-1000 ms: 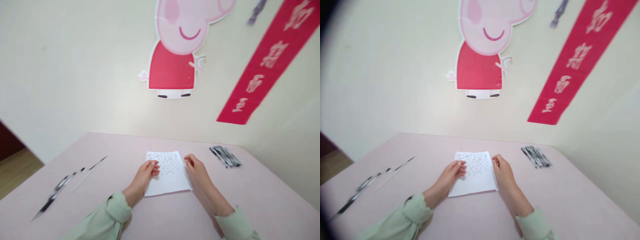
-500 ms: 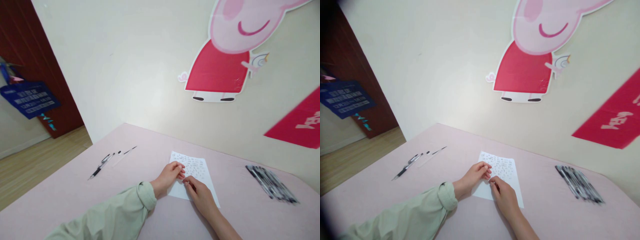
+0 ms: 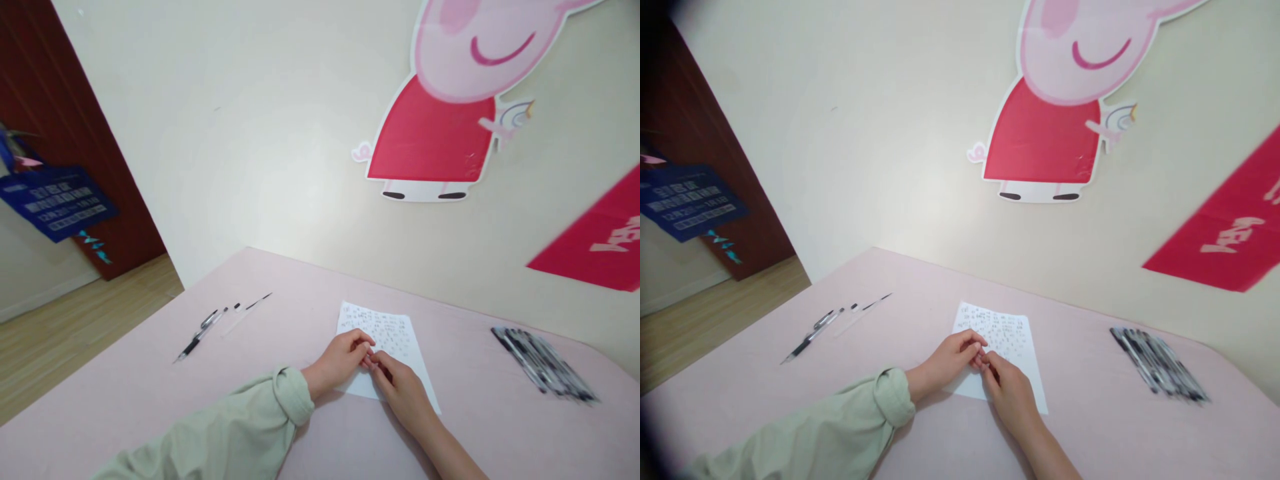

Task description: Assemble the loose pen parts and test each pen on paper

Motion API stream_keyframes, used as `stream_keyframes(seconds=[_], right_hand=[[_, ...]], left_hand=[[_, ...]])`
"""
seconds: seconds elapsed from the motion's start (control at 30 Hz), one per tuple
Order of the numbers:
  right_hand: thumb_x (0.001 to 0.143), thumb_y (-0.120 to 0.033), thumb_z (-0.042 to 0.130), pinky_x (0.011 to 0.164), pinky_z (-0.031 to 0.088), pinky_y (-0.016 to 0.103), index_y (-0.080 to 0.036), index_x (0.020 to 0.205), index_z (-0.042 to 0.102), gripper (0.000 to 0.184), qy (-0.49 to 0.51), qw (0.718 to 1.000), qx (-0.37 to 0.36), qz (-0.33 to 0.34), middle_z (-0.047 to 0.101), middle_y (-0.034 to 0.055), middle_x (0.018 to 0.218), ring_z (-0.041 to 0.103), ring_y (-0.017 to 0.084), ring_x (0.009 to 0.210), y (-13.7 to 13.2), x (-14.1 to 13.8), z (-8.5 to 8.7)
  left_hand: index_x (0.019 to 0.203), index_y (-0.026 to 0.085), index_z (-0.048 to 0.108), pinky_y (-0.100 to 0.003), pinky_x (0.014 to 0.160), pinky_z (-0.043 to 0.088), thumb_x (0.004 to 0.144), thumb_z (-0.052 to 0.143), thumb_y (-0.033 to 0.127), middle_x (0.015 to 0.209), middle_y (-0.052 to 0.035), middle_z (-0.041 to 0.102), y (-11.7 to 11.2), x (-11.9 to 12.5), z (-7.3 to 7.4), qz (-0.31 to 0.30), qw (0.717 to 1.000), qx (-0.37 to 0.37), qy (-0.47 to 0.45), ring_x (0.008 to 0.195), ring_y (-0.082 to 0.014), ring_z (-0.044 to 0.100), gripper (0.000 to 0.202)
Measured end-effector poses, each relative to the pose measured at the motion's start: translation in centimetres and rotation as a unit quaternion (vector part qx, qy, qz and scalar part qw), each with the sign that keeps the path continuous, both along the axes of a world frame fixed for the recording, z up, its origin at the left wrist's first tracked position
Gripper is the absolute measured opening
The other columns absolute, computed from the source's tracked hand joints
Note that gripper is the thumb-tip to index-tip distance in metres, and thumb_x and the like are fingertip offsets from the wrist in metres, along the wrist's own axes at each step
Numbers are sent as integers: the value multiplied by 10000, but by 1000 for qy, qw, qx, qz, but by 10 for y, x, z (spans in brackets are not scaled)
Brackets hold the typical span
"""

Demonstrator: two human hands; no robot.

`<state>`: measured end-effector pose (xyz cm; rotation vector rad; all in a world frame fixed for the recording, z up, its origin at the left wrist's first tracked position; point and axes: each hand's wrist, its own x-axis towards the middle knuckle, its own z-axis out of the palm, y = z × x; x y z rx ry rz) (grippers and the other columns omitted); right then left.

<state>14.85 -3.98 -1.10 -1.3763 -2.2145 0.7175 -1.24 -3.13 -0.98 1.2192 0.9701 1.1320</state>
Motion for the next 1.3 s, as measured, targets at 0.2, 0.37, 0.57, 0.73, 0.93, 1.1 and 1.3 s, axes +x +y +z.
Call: stream_keyframes(seconds=[0.2, 0.37, 0.57, 0.73, 0.93, 1.1, 1.3], right_hand=[[912, -342, 391, 617, 393, 255, -237, 817, 570, 228, 0, 1000, -9, 4, 651, 14, 753, 580, 185, 681, 0, 0, 1], [914, -374, 380, 626, 405, 265, -238, 816, 570, 253, 1, 1000, -13, 5, 654, 25, 760, 582, 195, 687, 0, -1, 1], [911, -404, 389, 611, 417, 261, -238, 798, 579, 276, 13, 1000, -7, 4, 661, 23, 736, 588, 192, 662, 0, -1, 3], [909, -368, 384, 621, 412, 261, -236, 807, 569, 250, 8, 1000, -5, 7, 658, 22, 754, 590, 191, 687, 0, 0, 2], [892, -295, 387, 604, 401, 254, -235, 803, 568, 210, 7, 1000, 2, 15, 648, 6, 732, 578, 175, 660, 1, 0, 2], [896, -316, 379, 598, 399, 255, -238, 796, 574, 232, 6, 1000, 6, 10, 658, 12, 740, 581, 182, 662, 0, 0, 4], [897, -316, 380, 630, 402, 253, -239, 811, 578, 230, 11, 1000, -1, 19, 667, 9, 760, 597, 184, 692, 1, 1, 3]], left_hand=[[888, 146, 599, -268, 640, 478, 800, 511, 230, 703, 2, 605, 0, 0, 0, 2, 1000, -4, 7, 609, -107, 581, 150], [871, 152, 603, -270, 637, 475, 790, 510, 218, 666, 14, 591, 0, -1, 0, 6, 1000, -2, 12, 602, -111, 575, 140], [874, 157, 610, -277, 643, 474, 795, 522, 244, 652, 15, 595, 0, -1, -1, 5, 1000, 0, 13, 612, -119, 581, 146], [880, 153, 604, -276, 650, 470, 798, 513, 236, 640, 16, 587, 0, 0, -1, 3, 1000, 3, 14, 613, -118, 580, 148], [886, 151, 605, -265, 636, 454, 799, 523, 245, 643, 17, 579, 0, 0, -1, 2, 1000, 9, 17, 596, -108, 554, 152], [890, 157, 604, -269, 641, 455, 800, 522, 251, 649, 15, 579, -2, -1, 0, 4, 1000, 12, 28, 599, -113, 549, 155], [894, 160, 605, -262, 651, 443, 806, 493, 231, 685, 6, 586, -6, -1, -2, 12, 997, 28, 65, 632, -119, 548, 159]])
